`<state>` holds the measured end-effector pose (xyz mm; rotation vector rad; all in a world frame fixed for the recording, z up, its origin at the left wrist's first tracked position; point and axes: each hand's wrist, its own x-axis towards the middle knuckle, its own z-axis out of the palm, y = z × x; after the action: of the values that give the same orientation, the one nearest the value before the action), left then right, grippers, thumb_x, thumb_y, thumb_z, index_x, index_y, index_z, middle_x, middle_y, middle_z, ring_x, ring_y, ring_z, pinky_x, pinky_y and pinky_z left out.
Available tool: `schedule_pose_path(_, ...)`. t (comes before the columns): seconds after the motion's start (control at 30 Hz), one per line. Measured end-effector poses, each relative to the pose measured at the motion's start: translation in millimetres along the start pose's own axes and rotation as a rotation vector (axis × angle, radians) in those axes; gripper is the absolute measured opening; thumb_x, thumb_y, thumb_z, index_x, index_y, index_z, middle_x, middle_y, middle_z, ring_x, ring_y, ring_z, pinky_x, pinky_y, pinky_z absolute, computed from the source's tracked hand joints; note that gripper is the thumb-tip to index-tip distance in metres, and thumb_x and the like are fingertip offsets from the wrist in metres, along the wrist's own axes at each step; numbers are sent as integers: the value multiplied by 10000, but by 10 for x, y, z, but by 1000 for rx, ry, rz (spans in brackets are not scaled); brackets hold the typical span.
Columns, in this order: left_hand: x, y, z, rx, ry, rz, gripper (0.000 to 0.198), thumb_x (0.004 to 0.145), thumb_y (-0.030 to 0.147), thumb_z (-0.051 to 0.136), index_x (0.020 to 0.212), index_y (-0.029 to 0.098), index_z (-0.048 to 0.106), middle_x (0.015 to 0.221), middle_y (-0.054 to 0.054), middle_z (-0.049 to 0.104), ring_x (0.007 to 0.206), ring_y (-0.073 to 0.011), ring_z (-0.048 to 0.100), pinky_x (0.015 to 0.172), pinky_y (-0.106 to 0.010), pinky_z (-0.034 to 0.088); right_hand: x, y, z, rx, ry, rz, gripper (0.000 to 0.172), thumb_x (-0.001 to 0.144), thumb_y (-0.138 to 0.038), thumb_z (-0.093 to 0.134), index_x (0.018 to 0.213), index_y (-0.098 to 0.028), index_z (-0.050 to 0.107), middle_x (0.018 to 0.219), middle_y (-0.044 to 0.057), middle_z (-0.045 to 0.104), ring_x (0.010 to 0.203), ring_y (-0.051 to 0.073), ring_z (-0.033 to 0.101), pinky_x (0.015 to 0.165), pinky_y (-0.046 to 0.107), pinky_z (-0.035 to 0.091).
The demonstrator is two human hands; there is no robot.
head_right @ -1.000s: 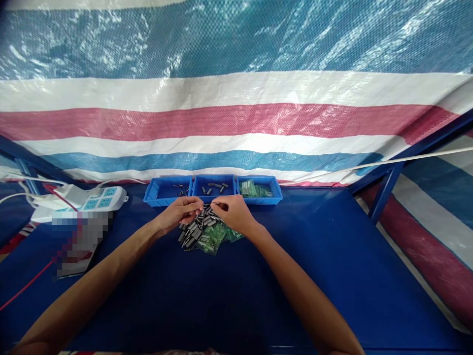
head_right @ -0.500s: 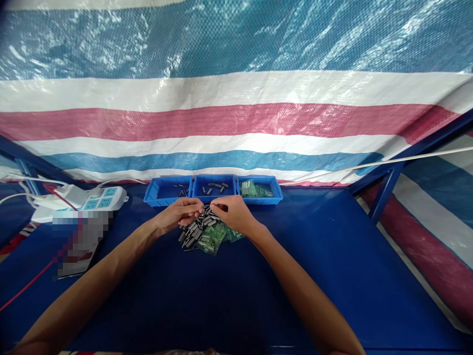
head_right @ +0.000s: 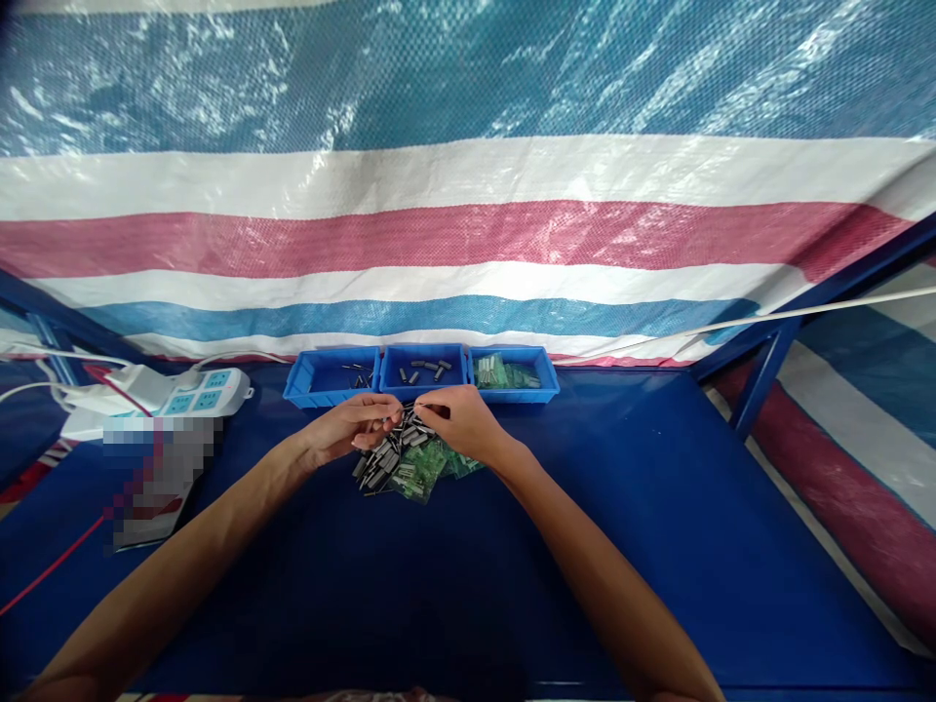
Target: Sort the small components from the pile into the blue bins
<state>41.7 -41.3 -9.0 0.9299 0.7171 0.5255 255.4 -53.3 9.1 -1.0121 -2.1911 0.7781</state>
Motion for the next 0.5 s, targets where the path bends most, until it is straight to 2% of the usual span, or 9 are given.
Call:
schedule_pose_path(0.17, -11, 4, 12, -10, 5, -16, 175, 794, 260, 664, 778, 95, 606, 637, 28, 465, 364, 18, 275, 363, -161, 122, -1, -4, -2, -2, 5, -11, 346, 914, -260, 451, 596, -151, 530, 534, -22, 385, 517, 95, 299, 533, 241, 248)
schedule_pose_path(0.5, -9, 5, 9, -4, 9, -41, 193, 795, 281, 670, 768, 103, 601, 634, 31, 462, 364, 18, 248, 364, -170, 119, -3, 34, 21, -17, 17, -18, 326, 914, -268, 453, 671, -142, 631, 568, 2, 509, 516, 103, 353, 539, 245, 272)
